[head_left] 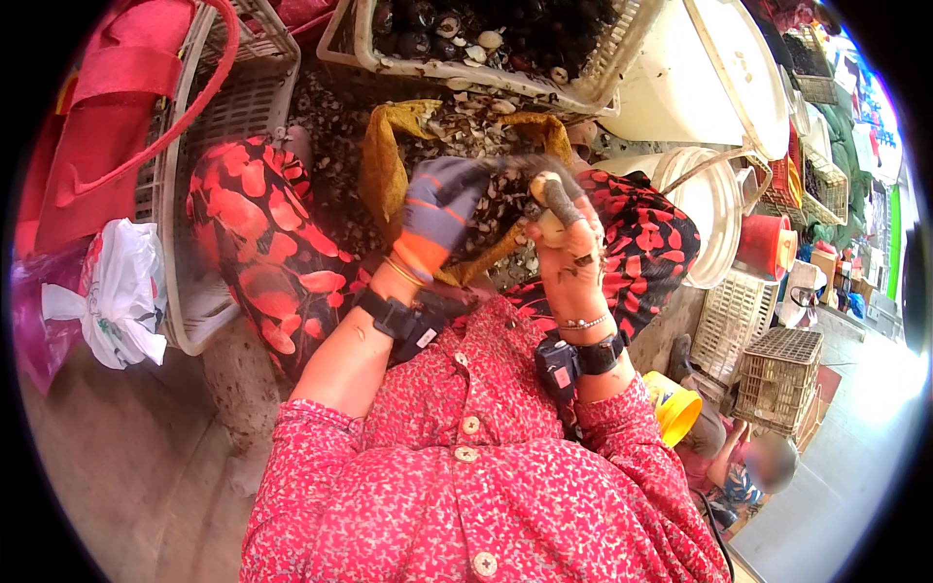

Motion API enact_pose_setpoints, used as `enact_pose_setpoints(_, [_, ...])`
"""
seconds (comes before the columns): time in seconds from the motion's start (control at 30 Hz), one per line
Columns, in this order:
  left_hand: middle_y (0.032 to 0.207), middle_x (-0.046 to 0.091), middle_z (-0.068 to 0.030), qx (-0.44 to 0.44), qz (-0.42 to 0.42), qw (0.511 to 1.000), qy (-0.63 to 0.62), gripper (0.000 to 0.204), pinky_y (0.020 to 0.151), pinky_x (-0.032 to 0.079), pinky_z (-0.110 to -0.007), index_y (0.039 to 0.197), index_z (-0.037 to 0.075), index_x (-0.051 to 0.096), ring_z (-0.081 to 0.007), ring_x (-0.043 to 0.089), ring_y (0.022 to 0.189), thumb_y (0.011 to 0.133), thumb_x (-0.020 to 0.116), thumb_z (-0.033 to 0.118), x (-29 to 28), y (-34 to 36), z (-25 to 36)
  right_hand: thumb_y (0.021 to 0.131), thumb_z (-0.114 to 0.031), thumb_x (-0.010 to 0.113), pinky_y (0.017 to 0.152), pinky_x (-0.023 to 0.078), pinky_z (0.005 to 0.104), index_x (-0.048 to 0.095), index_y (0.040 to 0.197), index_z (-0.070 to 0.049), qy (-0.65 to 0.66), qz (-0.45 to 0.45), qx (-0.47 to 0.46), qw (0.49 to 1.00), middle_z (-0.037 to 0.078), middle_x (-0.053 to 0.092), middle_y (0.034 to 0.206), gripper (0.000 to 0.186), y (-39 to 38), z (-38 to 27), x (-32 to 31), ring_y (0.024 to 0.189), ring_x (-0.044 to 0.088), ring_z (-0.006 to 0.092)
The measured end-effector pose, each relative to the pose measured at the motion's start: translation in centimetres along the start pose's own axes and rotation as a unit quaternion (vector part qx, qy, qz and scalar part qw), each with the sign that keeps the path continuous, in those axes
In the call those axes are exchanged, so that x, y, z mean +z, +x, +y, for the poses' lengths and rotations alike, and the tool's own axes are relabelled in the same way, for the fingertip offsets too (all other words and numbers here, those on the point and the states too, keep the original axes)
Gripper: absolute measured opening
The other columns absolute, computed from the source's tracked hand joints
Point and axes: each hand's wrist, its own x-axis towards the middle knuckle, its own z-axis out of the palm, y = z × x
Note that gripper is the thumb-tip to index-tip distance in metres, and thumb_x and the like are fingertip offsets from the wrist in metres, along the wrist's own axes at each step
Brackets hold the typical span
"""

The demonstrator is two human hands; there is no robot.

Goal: The person shucks and cleans mussels by hand, removing the meat from the shells and placing it in a container.

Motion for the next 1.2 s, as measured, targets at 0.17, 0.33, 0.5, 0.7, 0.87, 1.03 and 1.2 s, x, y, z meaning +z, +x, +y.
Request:
enact_pose_setpoints(0.17, [0.091, 0.064, -0.0096, -0.004, -0.025, 0.994, -0.107, 0.027, 0.083, 0.045, -0.034, 0.099, 0.009, 0.069, -0.0262, 0.057, 0.090, 0.075, 0.059, 0.001, 0.7, -0.1, 0.0, 0.084, -0.014, 0.058, 0.057, 0.043, 0.0250, 0.061, 0.103, -0.009, 0.211, -0.012, 0.155, 0.965, 0.002, 0.064, 0.098, 0.019, 1.7, 2.0, -3.2, 0.081, 0.057, 0.0120])
enact_pose_setpoints(0.33, [0.097, 0.063, -0.0064, 0.203, -0.050, 0.970, 0.123, 0.023, 0.077, 0.049, -0.026, 0.101, 0.003, 0.066, -0.0163, 0.060, 0.086, 0.079, 0.061, -0.002, 0.3, 0.1, 3.0, 0.088, -0.014, 0.050, 0.057, 0.044, 0.0260, 0.061, 0.104, -0.006, 0.302, -0.014, 0.177, 0.937, 0.005, 0.064, 0.096, 0.021, 1.9, 2.2, -2.8, 0.081, 0.057, 0.0136])
enact_pose_setpoints(0.5, [0.096, 0.062, -0.0092, -0.056, -0.037, 0.991, -0.113, 0.030, 0.085, 0.045, -0.033, 0.101, 0.006, 0.066, -0.0251, 0.056, 0.096, 0.073, 0.062, -0.003, 0.1, 0.2, 0.7, 0.087, -0.017, 0.057, 0.062, 0.047, 0.0277, 0.061, 0.108, -0.007, 0.238, -0.036, 0.180, 0.954, 0.004, 0.063, 0.100, 0.023, 1.7, 1.9, -3.2, 0.086, 0.057, 0.0140])
enact_pose_setpoints(0.7, [0.096, 0.063, -0.0098, -0.130, -0.033, 0.973, -0.188, 0.029, 0.083, 0.045, -0.031, 0.103, 0.006, 0.067, -0.0238, 0.057, 0.095, 0.077, 0.058, -0.004, 0.0, 0.3, -0.3, 0.083, -0.021, 0.063, 0.071, 0.047, 0.0291, 0.061, 0.110, -0.013, 0.077, -0.030, 0.038, 0.996, -0.001, 0.060, 0.105, 0.028, 0.0, 1.4, -1.6, 0.095, 0.054, 0.0117])
enact_pose_setpoints(0.87, [0.098, 0.065, -0.0077, 0.017, -0.070, 0.997, -0.019, 0.024, 0.080, 0.047, -0.027, 0.104, 0.003, 0.066, -0.0168, 0.059, 0.091, 0.082, 0.058, 0.000, 0.3, 0.2, 0.5, 0.086, -0.010, 0.059, 0.058, 0.043, 0.0254, 0.059, 0.111, -0.008, 0.269, -0.008, 0.145, 0.952, 0.001, 0.063, 0.096, 0.025, 1.4, 2.0, -1.8, 0.082, 0.056, 0.0105])
enact_pose_setpoints(1.03, [0.093, 0.066, -0.0079, 0.082, -0.053, 0.995, 0.023, 0.026, 0.080, 0.047, -0.029, 0.102, 0.005, 0.067, -0.0203, 0.061, 0.087, 0.079, 0.056, 0.001, 0.3, 0.1, 2.2, 0.080, -0.026, 0.070, 0.066, 0.046, 0.0258, 0.059, 0.109, -0.007, 0.145, -0.006, 0.109, 0.983, 0.000, 0.062, 0.098, 0.036, 0.9, 1.9, -2.3, 0.083, 0.054, 0.0102])
enact_pose_setpoints(1.2, [0.093, 0.064, -0.0079, -0.141, -0.034, 0.973, -0.178, 0.027, 0.085, 0.044, -0.033, 0.099, 0.011, 0.068, -0.0247, 0.058, 0.091, 0.075, 0.059, 0.001, 0.1, 0.2, -1.1, 0.076, -0.032, 0.073, 0.070, 0.047, 0.0257, 0.057, 0.115, -0.007, 0.050, -0.059, 0.029, 0.997, 0.000, 0.061, 0.104, 0.049, 0.7, 1.4, -1.8, 0.083, 0.054, 0.0102])
